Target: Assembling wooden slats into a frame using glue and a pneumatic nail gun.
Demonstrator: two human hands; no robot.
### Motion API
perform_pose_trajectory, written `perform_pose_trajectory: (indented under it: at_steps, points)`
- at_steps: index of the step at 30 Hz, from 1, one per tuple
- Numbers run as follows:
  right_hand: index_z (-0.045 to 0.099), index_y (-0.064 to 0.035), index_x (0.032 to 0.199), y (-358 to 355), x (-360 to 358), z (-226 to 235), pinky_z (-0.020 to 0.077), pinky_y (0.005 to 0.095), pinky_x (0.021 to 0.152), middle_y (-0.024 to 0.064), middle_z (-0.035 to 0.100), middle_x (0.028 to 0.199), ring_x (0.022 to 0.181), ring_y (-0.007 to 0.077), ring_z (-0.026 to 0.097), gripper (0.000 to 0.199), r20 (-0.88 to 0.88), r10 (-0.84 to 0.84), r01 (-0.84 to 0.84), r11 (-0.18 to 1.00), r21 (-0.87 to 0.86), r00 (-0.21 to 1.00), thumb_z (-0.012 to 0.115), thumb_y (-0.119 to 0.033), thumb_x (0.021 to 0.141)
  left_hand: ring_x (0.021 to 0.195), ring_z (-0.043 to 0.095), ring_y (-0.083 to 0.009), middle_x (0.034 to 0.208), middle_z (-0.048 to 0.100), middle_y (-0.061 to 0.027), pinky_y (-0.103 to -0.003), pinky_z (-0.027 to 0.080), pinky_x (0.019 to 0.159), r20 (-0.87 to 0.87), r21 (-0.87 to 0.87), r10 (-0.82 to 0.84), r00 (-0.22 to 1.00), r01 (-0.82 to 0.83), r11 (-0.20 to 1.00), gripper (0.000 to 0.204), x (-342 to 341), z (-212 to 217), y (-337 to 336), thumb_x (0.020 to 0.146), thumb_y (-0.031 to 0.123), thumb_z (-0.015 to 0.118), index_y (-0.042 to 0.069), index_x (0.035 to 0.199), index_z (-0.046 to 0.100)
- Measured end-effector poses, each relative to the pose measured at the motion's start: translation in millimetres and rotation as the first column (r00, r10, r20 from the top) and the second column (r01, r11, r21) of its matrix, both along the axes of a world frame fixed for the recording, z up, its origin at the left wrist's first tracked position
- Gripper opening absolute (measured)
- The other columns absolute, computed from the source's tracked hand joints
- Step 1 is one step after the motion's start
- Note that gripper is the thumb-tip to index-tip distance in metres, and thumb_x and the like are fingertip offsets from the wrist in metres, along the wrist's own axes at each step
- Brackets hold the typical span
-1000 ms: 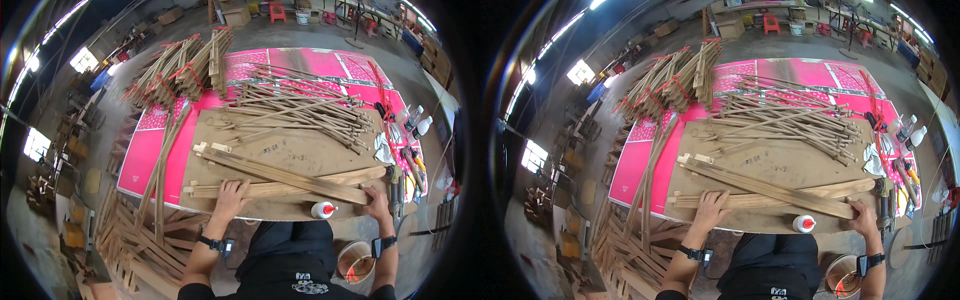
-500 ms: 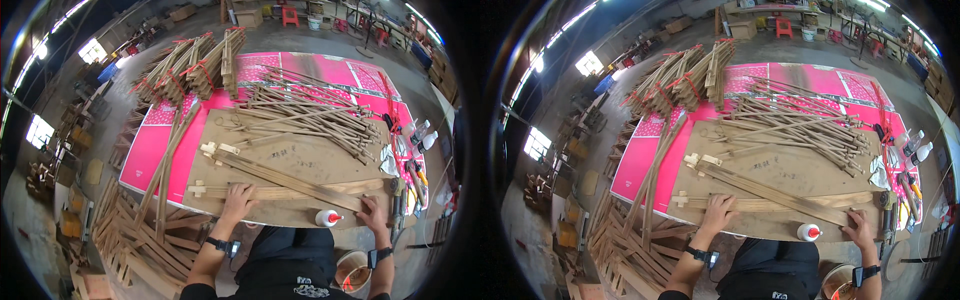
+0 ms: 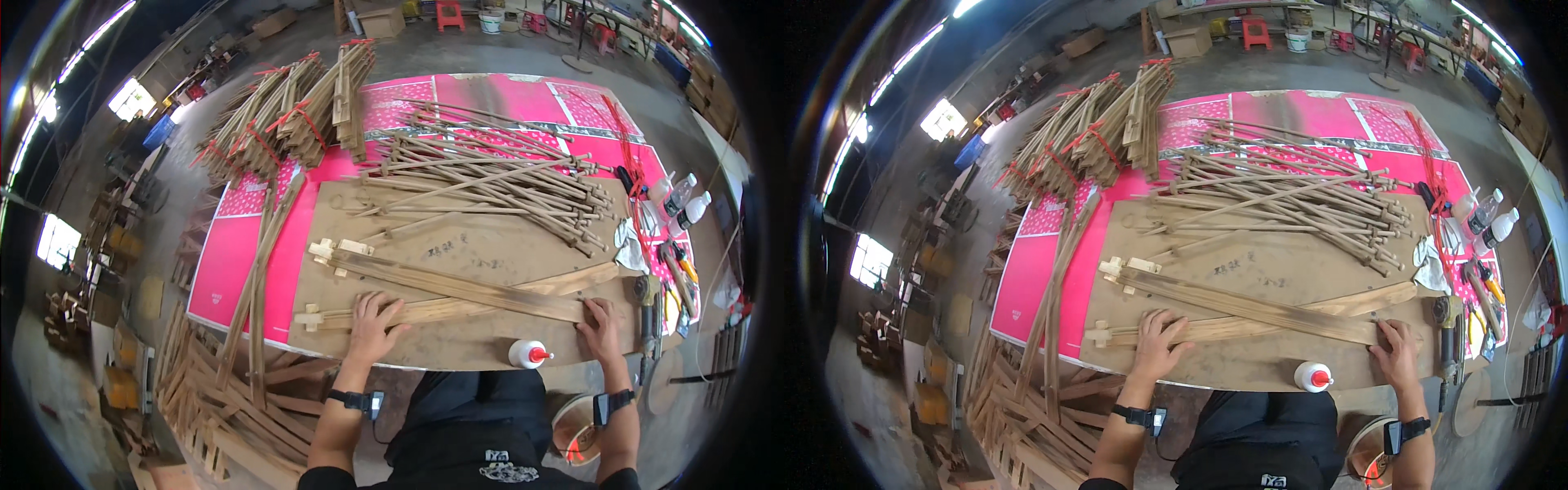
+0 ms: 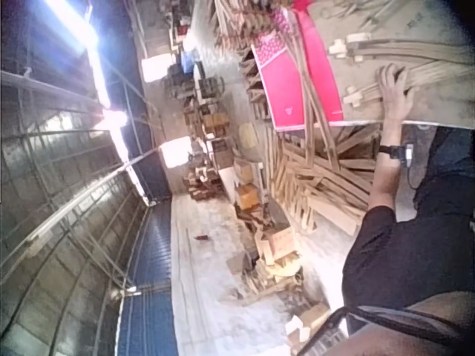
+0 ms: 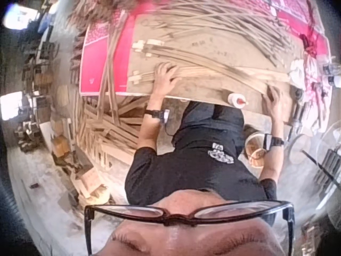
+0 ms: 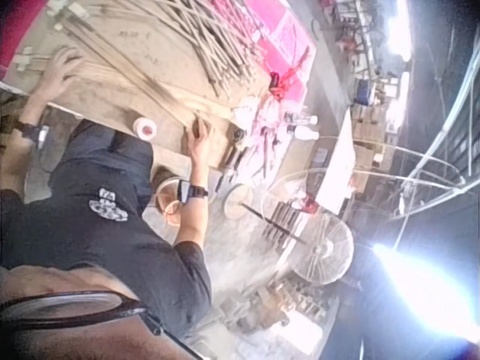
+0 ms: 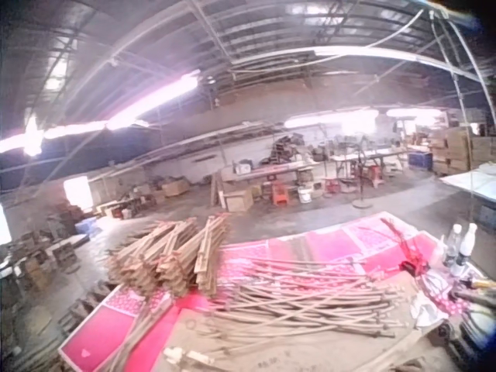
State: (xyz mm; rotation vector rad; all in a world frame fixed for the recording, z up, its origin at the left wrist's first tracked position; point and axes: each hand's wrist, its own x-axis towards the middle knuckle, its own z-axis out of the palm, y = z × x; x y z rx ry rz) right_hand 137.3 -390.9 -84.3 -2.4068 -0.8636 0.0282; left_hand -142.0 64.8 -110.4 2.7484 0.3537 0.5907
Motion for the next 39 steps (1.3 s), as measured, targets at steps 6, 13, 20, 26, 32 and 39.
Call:
perform_pose_trajectory:
  at_steps: [6, 13, 20, 26, 32, 39]
  points:
    - [0.053, -0.0014, 0.144, 9.8, -61.1, -22.1, 0.0358, 0.0545, 0.120, 0.0242, 0.056, 0.142, 0.136, 0.0462, 0.049, 0.080, 0.017, 0.096, -0.098, 0.984, 0.146, 0.995, 0.063, -0.007, 0.065, 0.128, 0.053, -0.0398, 0.131, 0.060, -0.0158, -0.055, 0.038, 0.116, 0.008, -0.032, 0.003, 1.000, -0.003, 0.999, 0.053, 11.7, 37.9, -7.5, 0.083, 0.029, 0.084, 0.011, 0.130, 0.069]
    - [0.057, -0.0032, 0.139, 71.3, -111.7, -15.0, 0.0492, 0.0486, 0.103, 0.0215, 0.063, 0.129, 0.119, 0.0414, 0.060, 0.086, -0.091, 0.228, -0.193, 0.937, 0.293, 0.969, 0.094, -0.039, 0.070, 0.117, 0.059, -0.0394, 0.121, 0.067, -0.0163, -0.052, 0.047, 0.105, 0.047, -0.034, 0.027, 0.999, -0.025, 0.999, 0.042, 121.8, 59.7, 19.0, 0.090, 0.024, 0.075, 0.009, 0.129, 0.069]
    - [0.066, -0.0099, 0.123, 88.0, -109.9, -45.7, 0.0519, 0.0439, 0.093, 0.0124, 0.071, 0.119, 0.109, 0.0338, 0.067, 0.064, -0.029, 0.144, -0.130, 0.952, 0.276, 0.989, 0.088, -0.044, 0.074, 0.125, 0.053, -0.0406, 0.130, 0.063, -0.0179, -0.052, 0.043, 0.108, 0.186, 0.083, 0.102, 0.977, -0.119, 0.989, 0.042, 232.6, 31.4, 53.8, 0.093, 0.018, 0.071, 0.006, 0.133, 0.066]
    - [0.066, -0.0111, 0.126, 89.2, -111.7, -39.8, 0.0521, 0.0430, 0.093, 0.0094, 0.071, 0.121, 0.109, 0.0314, 0.068, 0.066, -0.049, 0.125, -0.105, 0.948, 0.301, 0.991, 0.087, -0.046, 0.074, 0.121, 0.055, -0.0380, 0.124, 0.065, -0.0167, -0.051, 0.044, 0.106, 0.122, 0.077, 0.096, 0.988, -0.105, 0.991, 0.039, 276.1, 11.3, 52.3, 0.091, 0.018, 0.075, 0.008, 0.129, 0.071]
    - [0.066, -0.0118, 0.126, 91.7, -112.2, -39.1, 0.0523, 0.0424, 0.093, 0.0089, 0.071, 0.122, 0.110, 0.0308, 0.068, 0.066, -0.056, 0.142, -0.118, 0.943, 0.310, 0.988, 0.088, -0.045, 0.073, 0.108, 0.058, -0.0379, 0.111, 0.067, -0.0150, -0.049, 0.046, 0.098, 0.198, 0.039, 0.067, 0.978, -0.076, 0.996, 0.029, 290.9, -3.4, 68.9, 0.089, 0.015, 0.077, 0.008, 0.117, 0.076]
    - [0.065, -0.0117, 0.126, 91.1, -112.3, -35.4, 0.0525, 0.0430, 0.092, 0.0087, 0.070, 0.121, 0.109, 0.0315, 0.067, 0.063, -0.039, 0.130, -0.109, 0.936, 0.334, 0.991, 0.087, -0.041, 0.075, 0.097, 0.058, -0.0370, 0.099, 0.067, -0.0136, -0.048, 0.047, 0.091, 0.350, 0.116, -0.057, 0.935, 0.017, 0.993, 0.015, 272.5, 17.6, 58.6, 0.091, 0.011, 0.074, 0.008, 0.105, 0.077]
